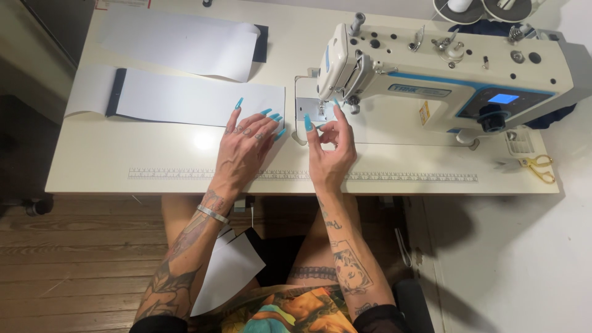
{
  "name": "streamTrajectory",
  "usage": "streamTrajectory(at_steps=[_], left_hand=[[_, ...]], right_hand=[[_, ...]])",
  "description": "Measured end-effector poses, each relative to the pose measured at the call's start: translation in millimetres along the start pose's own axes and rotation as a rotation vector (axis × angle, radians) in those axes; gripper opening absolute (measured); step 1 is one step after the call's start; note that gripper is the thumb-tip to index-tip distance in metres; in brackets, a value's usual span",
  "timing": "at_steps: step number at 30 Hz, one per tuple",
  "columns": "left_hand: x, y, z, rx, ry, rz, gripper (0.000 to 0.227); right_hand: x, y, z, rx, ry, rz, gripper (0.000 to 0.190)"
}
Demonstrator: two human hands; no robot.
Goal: Folding small strips of material and securing them with plastic clips at a sewing station
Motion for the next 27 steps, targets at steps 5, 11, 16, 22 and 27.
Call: streamTrajectory(at_steps=[5, 11, 16, 22, 27], left_hand=[[-2, 2, 0, -0.012, 0.005, 0.003, 0.017], [3, 12, 16, -0.334, -0.141, -0.054, 0.025], [40, 17, 8, -0.904, -0.535, 0.055, 0.036], [66, 44, -23, -1.025, -0.441, 0.361, 0.048], [71, 47, -23, -0.603, -0.105, 0.120, 0.032]], right_hand=[[2, 5, 1, 0.068, -0.008, 0.072, 0.041], [1, 8, -8, 0.092, 0.000, 0.123, 0.028], [7, 8, -12, 0.158, -0.002, 0.153, 0.019], [3, -10, 8, 0.118, -0.111, 0.214, 0.019], [-16, -48, -21, 0.043, -0.044, 0.122, 0.017]])
Point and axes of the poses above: each hand's wrist, its own x-axis towards the middle knuckle, its own y-axis out of the palm, z = x × y, the point moved 9 cm from there along x, towards the middle knuckle, and after that the axes turned 7 degrees about y, right-handed, at the moved point
